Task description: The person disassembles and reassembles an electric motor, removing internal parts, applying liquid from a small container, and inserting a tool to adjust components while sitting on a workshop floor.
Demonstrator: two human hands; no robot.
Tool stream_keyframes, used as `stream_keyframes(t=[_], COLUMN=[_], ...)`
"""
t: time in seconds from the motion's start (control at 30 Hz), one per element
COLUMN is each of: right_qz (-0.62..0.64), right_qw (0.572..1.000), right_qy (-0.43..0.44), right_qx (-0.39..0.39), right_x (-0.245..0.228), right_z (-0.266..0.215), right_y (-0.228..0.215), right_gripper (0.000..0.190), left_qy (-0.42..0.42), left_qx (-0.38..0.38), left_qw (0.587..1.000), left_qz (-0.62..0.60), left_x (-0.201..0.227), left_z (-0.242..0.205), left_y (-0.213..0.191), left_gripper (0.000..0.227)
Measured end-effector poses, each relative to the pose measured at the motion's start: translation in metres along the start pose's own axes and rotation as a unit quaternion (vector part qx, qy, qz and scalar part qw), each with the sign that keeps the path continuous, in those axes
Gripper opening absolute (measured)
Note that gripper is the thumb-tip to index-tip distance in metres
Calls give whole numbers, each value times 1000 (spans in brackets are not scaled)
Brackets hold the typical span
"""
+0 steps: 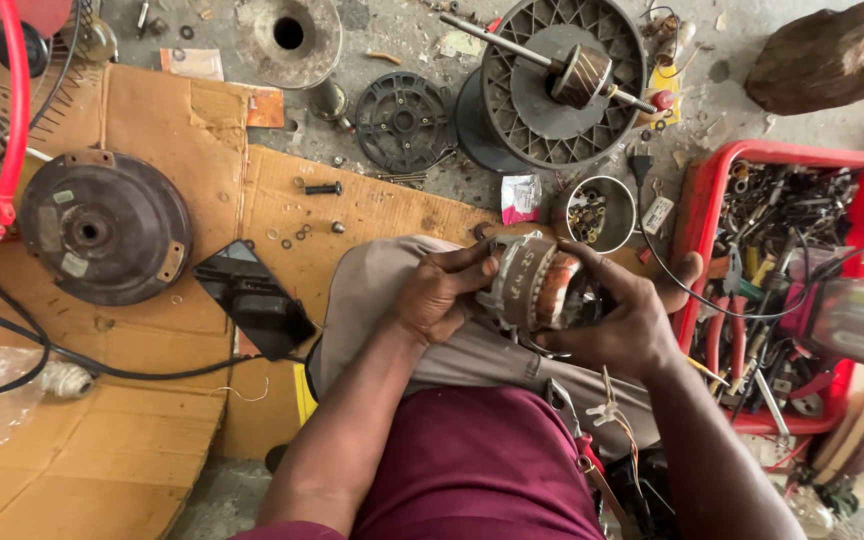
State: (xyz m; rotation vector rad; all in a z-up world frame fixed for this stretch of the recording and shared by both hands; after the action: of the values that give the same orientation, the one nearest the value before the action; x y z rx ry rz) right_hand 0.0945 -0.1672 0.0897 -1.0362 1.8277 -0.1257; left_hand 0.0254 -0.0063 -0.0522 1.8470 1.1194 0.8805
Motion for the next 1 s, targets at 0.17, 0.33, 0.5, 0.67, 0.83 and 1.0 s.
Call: stream_keyframes(t=[0.17, 0.33, 0.5, 0.67, 0.83, 1.0], right_qz=[62, 63, 47, 117, 86, 72], right_qw=[992, 994, 993, 984, 988, 991], right_qy=[96, 50, 59, 57, 71, 51], right_qx=[-55, -76, -86, -122, -106, -97], right_x=[11, 14, 26, 27, 28, 22], right_z=[11, 19, 26, 30, 28, 25], right_y=[-1, -4, -6, -2, -2, 0], right_gripper=[105, 107, 109, 110, 111, 115], left_qy=[-17, -29, -11, 6, -3, -3], left_qx=[-25, -55, -68, -66, -65, -46], left_qw=[999, 997, 997, 997, 997, 999], left_qz=[43, 44, 31, 48, 32, 28], left_x=[-2, -5, -4, -4, -3, -5], left_z=[-2, -4, -3, -2, 0, -1], left_y=[3, 3, 8, 8, 10, 6], left_gripper=[52, 56, 62, 69, 67, 62])
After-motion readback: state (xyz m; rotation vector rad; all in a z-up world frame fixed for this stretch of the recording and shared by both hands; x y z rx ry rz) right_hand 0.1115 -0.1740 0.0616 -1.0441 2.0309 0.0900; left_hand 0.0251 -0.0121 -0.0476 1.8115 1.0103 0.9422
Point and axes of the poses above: each hand's wrist, its own z-axis towards the middle knuckle, its own y-axis out of the palm, x = y × z, the point moved 6 cm from there along z, towards the middle knuckle, and after that the axes turned 5 degrees about y, right-handed, at the moved point
